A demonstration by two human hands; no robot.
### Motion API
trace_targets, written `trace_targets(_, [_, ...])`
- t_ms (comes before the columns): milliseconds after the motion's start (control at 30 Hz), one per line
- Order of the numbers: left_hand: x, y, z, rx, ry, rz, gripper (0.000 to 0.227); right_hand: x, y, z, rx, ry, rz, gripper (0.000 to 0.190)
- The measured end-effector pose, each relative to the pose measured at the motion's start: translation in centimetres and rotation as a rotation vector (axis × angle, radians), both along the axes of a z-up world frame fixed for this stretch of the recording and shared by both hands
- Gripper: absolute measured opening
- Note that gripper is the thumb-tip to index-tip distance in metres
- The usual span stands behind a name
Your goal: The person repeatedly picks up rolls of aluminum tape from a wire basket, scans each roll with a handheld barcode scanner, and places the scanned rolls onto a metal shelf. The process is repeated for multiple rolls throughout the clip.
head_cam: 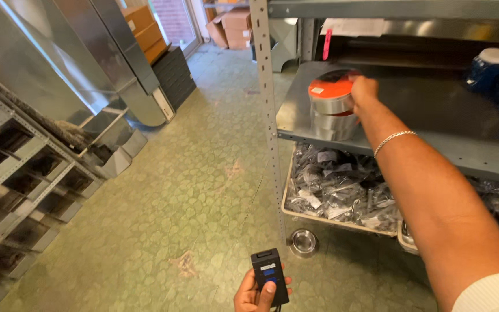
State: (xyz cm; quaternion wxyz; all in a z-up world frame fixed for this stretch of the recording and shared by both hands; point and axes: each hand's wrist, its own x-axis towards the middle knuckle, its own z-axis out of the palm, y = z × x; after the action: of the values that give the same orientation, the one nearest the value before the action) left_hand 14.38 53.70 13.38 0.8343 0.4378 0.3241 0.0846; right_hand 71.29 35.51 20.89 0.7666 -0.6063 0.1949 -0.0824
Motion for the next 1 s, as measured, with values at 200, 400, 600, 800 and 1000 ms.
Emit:
trace_targets(200, [0.4,1.0,-0.7,-0.002,-0.054,0.005,0.054,0.8,-2.2,-0.4,-0.758,0.091,-0.073,0.057])
trace_targets(400, [0.7,1.1,0.0,0.017,-0.084,-0.030,0.056,0.3,-3.1,-2.0,-0.722,0.082,-0.067,0.047])
trace_targets(600, [1.0,0.4,4.6,0.006,0.112,-0.053,0.057,-1.9,-4.0,-2.5,-0.664,-0.281,0.009,0.028])
trace_targets(800, [0.0,0.3,1.8,0.021,0.028,-0.052,0.057,-14.4,-2.4,-2.6,-0.608,-0.450,0.289,0.135])
trace_targets(1000, [-0.1,0.5,2.5,0.030,0.056,-0.029,0.057,-13.9,-0.8,-2.2,-0.773,-0.375,0.199,0.148])
